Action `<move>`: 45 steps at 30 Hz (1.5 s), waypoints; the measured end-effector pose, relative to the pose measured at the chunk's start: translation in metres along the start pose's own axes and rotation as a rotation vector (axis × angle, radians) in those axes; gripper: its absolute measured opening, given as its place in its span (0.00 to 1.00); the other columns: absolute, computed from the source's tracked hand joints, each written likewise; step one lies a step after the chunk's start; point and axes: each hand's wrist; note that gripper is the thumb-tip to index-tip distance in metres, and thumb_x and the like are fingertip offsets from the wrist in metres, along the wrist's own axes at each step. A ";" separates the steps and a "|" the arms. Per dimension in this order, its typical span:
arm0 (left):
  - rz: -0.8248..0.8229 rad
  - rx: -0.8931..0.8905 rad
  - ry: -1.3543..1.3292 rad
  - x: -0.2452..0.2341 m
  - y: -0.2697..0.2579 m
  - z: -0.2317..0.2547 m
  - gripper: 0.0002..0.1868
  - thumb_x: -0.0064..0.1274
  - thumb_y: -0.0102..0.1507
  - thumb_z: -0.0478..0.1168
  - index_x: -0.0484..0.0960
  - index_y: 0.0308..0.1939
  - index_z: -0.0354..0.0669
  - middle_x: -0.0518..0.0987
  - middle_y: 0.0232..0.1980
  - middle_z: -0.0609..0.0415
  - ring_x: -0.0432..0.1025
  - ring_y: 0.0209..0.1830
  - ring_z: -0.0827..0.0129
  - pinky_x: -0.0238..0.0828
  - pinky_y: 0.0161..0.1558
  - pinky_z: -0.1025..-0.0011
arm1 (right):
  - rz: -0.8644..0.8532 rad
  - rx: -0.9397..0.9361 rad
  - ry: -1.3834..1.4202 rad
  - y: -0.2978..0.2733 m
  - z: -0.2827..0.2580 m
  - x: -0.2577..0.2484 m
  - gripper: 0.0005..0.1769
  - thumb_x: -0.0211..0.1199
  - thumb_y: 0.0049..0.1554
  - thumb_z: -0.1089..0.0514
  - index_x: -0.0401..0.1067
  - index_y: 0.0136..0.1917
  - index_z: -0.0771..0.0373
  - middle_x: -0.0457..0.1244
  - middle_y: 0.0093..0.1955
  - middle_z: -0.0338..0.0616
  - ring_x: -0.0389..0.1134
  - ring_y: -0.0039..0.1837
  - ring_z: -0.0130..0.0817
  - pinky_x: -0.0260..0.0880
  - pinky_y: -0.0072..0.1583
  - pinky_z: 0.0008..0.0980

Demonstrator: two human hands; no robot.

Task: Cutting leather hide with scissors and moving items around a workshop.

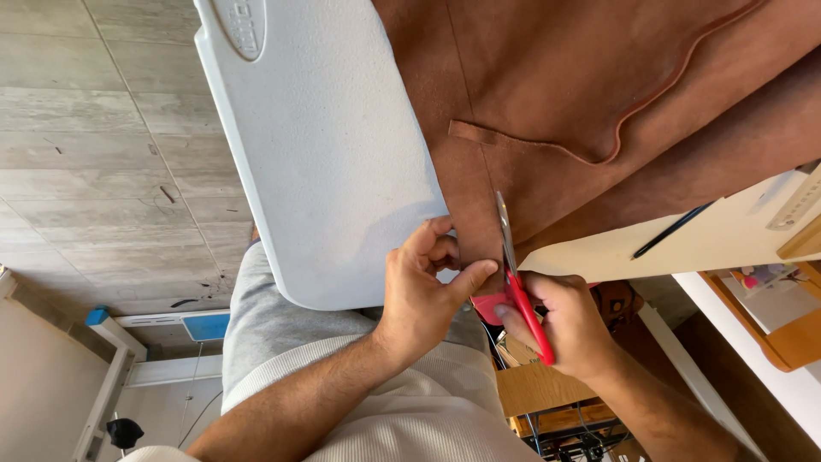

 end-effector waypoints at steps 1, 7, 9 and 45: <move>-0.002 0.002 -0.001 0.000 0.001 -0.001 0.27 0.72 0.55 0.33 0.78 0.56 0.33 0.79 0.25 0.54 0.70 0.28 0.76 0.78 0.42 0.75 | 0.002 -0.001 -0.002 0.000 0.001 -0.003 0.09 0.71 0.48 0.58 0.73 0.30 0.60 0.64 0.20 0.41 0.66 0.25 0.27 0.70 0.34 0.25; -0.020 0.002 0.048 -0.002 0.002 0.006 0.28 0.72 0.55 0.34 0.77 0.57 0.35 0.80 0.25 0.56 0.71 0.28 0.75 0.76 0.44 0.73 | -0.075 0.020 0.011 0.019 -0.017 -0.013 0.12 0.70 0.47 0.53 0.73 0.30 0.61 0.64 0.19 0.41 0.66 0.26 0.27 0.70 0.34 0.28; -0.027 0.016 0.062 -0.003 0.002 0.008 0.28 0.72 0.54 0.34 0.78 0.56 0.36 0.79 0.24 0.58 0.70 0.28 0.76 0.75 0.45 0.74 | -0.094 0.024 -0.038 0.022 -0.020 -0.015 0.14 0.69 0.49 0.51 0.73 0.30 0.61 0.64 0.20 0.43 0.66 0.26 0.30 0.69 0.35 0.29; -0.029 0.031 0.144 -0.009 0.000 0.006 0.16 0.74 0.53 0.38 0.80 0.35 0.44 0.78 0.19 0.61 0.67 0.24 0.75 0.70 0.38 0.76 | -0.038 -0.083 -0.101 0.037 -0.034 -0.005 0.18 0.70 0.50 0.51 0.68 0.29 0.63 0.58 0.20 0.46 0.59 0.27 0.29 0.64 0.33 0.28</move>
Point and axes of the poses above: each hand's wrist, its own y-axis towards the middle knuckle, its own x-axis out of the palm, z = x × y
